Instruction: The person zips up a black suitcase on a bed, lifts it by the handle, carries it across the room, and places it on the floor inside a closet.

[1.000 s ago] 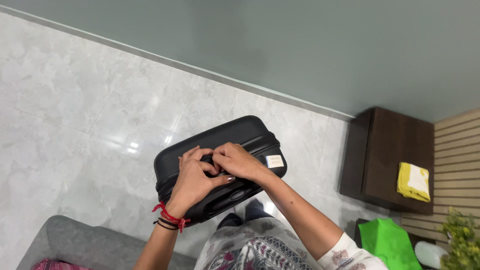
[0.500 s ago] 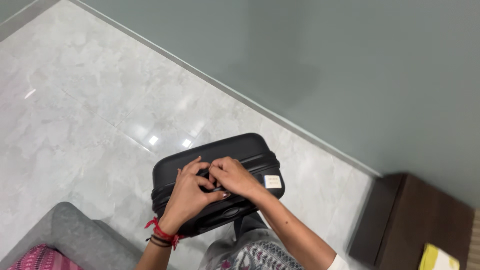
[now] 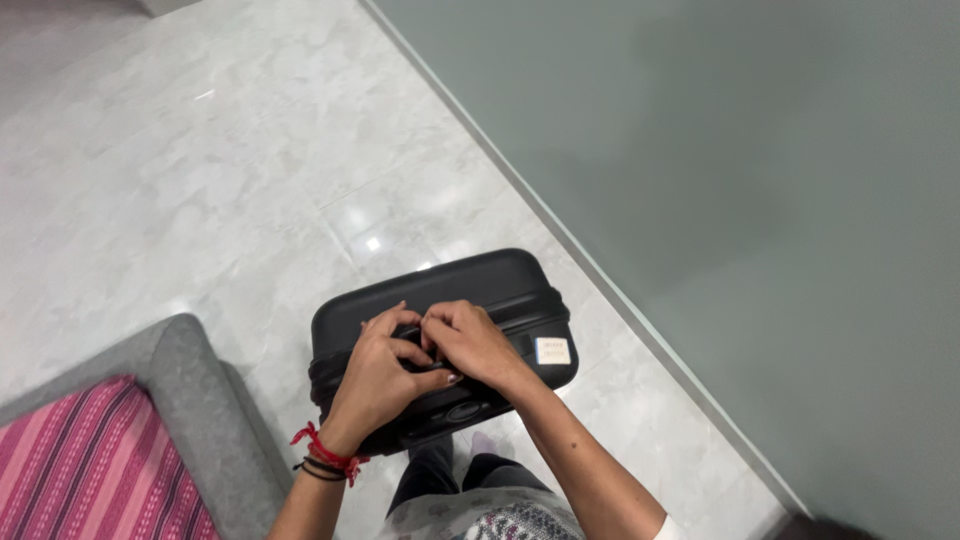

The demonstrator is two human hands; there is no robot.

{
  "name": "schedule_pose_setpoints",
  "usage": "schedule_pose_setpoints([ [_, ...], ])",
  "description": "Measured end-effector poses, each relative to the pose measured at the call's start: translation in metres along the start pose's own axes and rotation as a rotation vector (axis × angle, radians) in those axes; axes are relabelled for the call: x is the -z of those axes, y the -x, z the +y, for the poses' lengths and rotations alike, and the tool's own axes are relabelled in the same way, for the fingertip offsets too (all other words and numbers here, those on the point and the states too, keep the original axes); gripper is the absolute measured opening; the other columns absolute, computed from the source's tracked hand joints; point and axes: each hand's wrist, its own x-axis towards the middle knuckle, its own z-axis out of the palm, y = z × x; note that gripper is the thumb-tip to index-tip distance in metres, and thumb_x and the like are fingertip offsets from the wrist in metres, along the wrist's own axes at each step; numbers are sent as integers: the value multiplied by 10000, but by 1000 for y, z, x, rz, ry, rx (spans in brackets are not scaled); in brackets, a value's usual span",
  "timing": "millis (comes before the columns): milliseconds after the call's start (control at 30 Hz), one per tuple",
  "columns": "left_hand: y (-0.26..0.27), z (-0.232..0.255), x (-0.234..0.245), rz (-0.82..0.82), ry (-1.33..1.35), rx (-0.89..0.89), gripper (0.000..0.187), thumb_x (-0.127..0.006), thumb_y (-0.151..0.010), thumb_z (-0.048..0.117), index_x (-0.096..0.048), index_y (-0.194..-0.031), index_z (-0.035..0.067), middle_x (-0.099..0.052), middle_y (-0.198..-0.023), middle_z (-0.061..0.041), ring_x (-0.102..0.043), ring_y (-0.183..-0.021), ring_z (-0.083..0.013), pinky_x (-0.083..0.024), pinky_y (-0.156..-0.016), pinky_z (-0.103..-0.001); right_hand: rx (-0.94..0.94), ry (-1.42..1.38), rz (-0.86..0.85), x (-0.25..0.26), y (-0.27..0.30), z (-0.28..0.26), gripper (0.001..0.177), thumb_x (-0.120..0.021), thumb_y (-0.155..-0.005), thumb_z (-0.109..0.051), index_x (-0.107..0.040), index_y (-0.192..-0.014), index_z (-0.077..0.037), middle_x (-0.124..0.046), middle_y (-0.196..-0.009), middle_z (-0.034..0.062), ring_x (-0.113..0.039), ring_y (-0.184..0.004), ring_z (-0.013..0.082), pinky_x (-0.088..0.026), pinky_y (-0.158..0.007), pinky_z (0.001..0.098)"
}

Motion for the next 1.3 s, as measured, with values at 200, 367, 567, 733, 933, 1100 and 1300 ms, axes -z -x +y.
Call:
schedule_pose_setpoints([
  [200, -15, -7, 32, 86, 69, 33, 341, -940, -588, 267, -804, -712, -20, -697, -1130, -81, -619, -1071, -240, -530, -871, -359, 71, 17, 44, -4, -25, -41, 342, -551, -912, -313, -704, -768, -44, -649, -591, 62, -620, -549, 148, -478, -547, 316],
  [367, -31, -24, 63, 126, 212, -51, 301, -913, -607, 206, -766, -695, -42, -685, -1072, -95, -685, -842, -176, -571, -689, -302, 77, -16, 6, -18, -55, -64, 329, -533, -910, -279, -699, -776, -29, -658, -608, 62, -626, -556, 154, -492, -540, 330],
  [567, -43, -47, 96, 71, 204, 47, 350, -883, -629, 205, -690, -687, -81, -636, -828, -92, -601, -636, -177, -507, -567, -329, 134, 36, 33, -46, -90, -86, 331, -541, -922, -283, -670, -796, -5, -681, -637, 93, -661, -588, 172, -518, -567, 356],
  [733, -53, -72, 121, 30, 175, 119, 363, -903, -576, 212, -696, -622, -82, -632, -747, -106, -596, -633, -182, -500, -577, -341, 49, 181, -34, -70, -115, -107, 347, -541, -914, -298, -703, -792, -15, -706, -653, 105, -680, -592, 187, -527, -572, 369],
  [933, -60, -96, 141, -18, 261, 185, 346, -907, -559, 216, -693, -563, -57, -666, -770, -83, -615, -644, -174, -506, -589, -330, 30, 255, -107, -87, -139, -124, 354, -521, -928, -292, -704, -794, -20, -687, -636, 114, -672, -577, 216, -525, -562, 399],
  [1100, -77, -101, 153, -27, 278, 227, 345, -911, -566, 212, -685, -556, -49, -660, -764, -87, -617, -645, -169, -515, -596, -326, 17, 267, -143, -88, -163, -131, 369, -496, -945, -281, -696, -788, -13, -681, -638, 120, -683, -586, 217, -544, -573, 403],
  [1300, -103, -99, 161, -49, 290, 296, 320, -908, -556, 193, -706, -606, -50, -696, -821, -75, -665, -643, -167, -545, -622, -308, 45, 332, -180, -77, -191, -133, 358, -487, -950, -284, -694, -825, -20, -702, -684, 140, -715, -631, 264, -561, -628, 430],
])
